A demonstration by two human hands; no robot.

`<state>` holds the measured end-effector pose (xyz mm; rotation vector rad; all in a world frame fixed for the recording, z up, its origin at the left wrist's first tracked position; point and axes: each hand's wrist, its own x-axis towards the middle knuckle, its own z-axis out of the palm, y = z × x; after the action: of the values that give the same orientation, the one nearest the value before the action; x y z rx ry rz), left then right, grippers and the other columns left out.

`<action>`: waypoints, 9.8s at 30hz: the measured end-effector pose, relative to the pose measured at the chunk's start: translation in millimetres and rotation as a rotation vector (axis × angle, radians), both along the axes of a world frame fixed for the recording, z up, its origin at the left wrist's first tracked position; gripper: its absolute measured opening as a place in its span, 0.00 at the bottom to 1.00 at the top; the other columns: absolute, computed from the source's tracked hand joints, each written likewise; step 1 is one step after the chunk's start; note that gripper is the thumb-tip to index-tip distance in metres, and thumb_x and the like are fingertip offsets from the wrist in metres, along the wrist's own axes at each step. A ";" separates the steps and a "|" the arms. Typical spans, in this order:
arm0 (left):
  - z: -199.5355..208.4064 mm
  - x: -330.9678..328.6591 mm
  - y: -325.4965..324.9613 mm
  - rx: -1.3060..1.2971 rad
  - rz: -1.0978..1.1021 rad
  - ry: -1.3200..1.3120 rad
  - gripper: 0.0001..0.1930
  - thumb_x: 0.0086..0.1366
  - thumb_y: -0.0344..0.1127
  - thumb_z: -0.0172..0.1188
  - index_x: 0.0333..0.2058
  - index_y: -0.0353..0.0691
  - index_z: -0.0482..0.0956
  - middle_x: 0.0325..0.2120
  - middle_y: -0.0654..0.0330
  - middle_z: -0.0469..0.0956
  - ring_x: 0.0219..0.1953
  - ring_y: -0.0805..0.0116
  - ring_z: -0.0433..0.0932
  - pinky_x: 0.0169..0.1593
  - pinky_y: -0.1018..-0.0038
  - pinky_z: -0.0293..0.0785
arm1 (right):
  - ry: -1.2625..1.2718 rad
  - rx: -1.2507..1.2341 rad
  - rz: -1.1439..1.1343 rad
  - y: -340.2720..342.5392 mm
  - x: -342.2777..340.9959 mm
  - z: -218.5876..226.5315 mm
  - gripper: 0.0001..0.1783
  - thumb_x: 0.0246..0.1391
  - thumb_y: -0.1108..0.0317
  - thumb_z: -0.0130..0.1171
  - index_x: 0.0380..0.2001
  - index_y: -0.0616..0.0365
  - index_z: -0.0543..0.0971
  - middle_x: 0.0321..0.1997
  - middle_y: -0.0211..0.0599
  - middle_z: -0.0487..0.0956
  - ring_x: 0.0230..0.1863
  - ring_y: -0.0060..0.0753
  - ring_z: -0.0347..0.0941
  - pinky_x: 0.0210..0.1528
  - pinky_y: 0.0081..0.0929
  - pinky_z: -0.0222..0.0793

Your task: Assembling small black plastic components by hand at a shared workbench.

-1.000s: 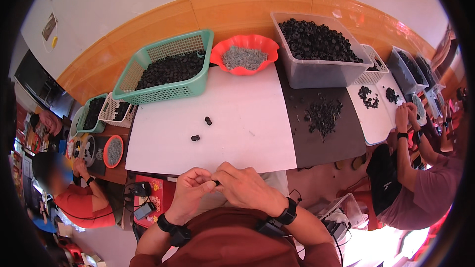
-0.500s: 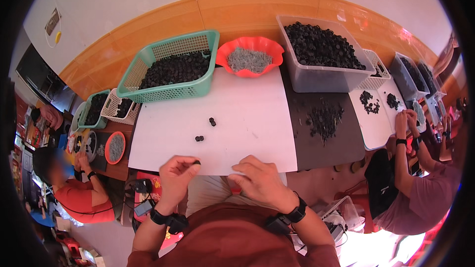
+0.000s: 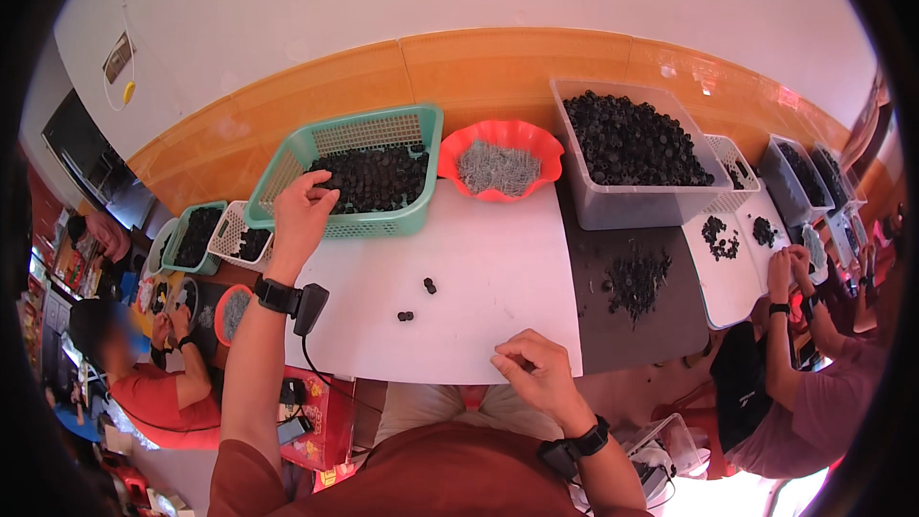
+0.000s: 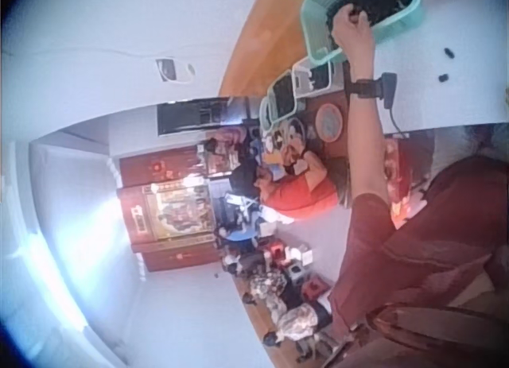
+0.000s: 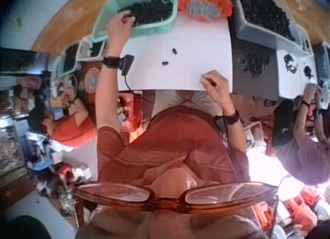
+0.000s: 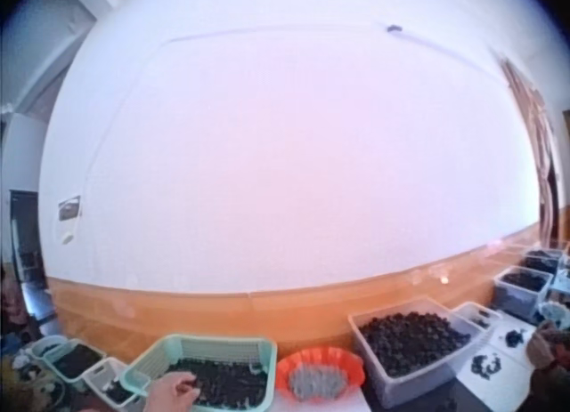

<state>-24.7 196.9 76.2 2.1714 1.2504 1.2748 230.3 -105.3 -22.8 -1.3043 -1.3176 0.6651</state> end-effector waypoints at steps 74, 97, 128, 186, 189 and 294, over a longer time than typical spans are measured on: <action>-85.6 15.0 -112.3 -0.065 -0.305 0.469 0.37 0.47 0.53 0.78 0.52 0.35 0.81 0.59 0.51 0.71 0.64 0.49 0.65 0.67 0.56 0.63 | -0.957 -0.509 -0.265 169.0 237.2 125.6 0.34 0.57 0.37 0.58 0.53 0.54 0.81 0.53 0.52 0.82 0.58 0.55 0.76 0.59 0.45 0.72; -86.7 33.1 -103.5 -0.127 -0.450 0.434 0.45 0.54 0.50 0.75 0.64 0.34 0.66 0.63 0.46 0.66 0.67 0.43 0.61 0.71 0.55 0.59 | -0.872 -0.340 -0.273 184.3 237.6 115.2 0.20 0.46 0.64 0.62 0.43 0.57 0.86 0.23 0.49 0.79 0.27 0.42 0.78 0.36 0.37 0.75; -80.5 56.1 -99.9 -0.120 -0.300 0.323 0.30 0.55 0.40 0.75 0.54 0.34 0.79 0.56 0.50 0.76 0.56 0.51 0.74 0.61 0.61 0.72 | -0.845 -0.245 -0.262 181.5 236.9 112.3 0.20 0.45 0.65 0.62 0.42 0.63 0.85 0.29 0.54 0.82 0.32 0.50 0.81 0.41 0.38 0.76; -61.2 130.4 -105.5 -0.340 -0.438 0.341 0.15 0.58 0.29 0.71 0.44 0.32 0.84 0.47 0.51 0.81 0.41 0.58 0.84 0.47 0.68 0.82 | -0.709 -0.198 -0.302 182.0 241.6 114.2 0.18 0.44 0.61 0.67 0.38 0.58 0.87 0.37 0.52 0.85 0.41 0.54 0.83 0.49 0.40 0.78; -59.5 130.3 -107.9 -0.279 -0.446 0.337 0.15 0.59 0.30 0.71 0.44 0.33 0.84 0.49 0.52 0.80 0.43 0.59 0.83 0.47 0.69 0.82 | -0.654 -0.191 -0.337 182.9 251.2 112.1 0.18 0.44 0.61 0.67 0.39 0.59 0.87 0.36 0.51 0.85 0.40 0.53 0.83 0.49 0.39 0.78; -101.5 9.8 -112.1 -0.187 -0.166 0.167 0.29 0.58 0.26 0.66 0.60 0.39 0.72 0.47 0.54 0.81 0.47 0.54 0.80 0.52 0.61 0.77 | -0.949 -0.042 0.255 173.6 -62.3 28.5 0.14 0.51 0.64 0.62 0.42 0.53 0.82 0.42 0.44 0.77 0.34 0.53 0.81 0.35 0.47 0.76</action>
<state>-14.9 84.9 -25.2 2.2280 1.1700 0.8901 168.0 68.3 5.7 -1.5689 -2.2654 0.2126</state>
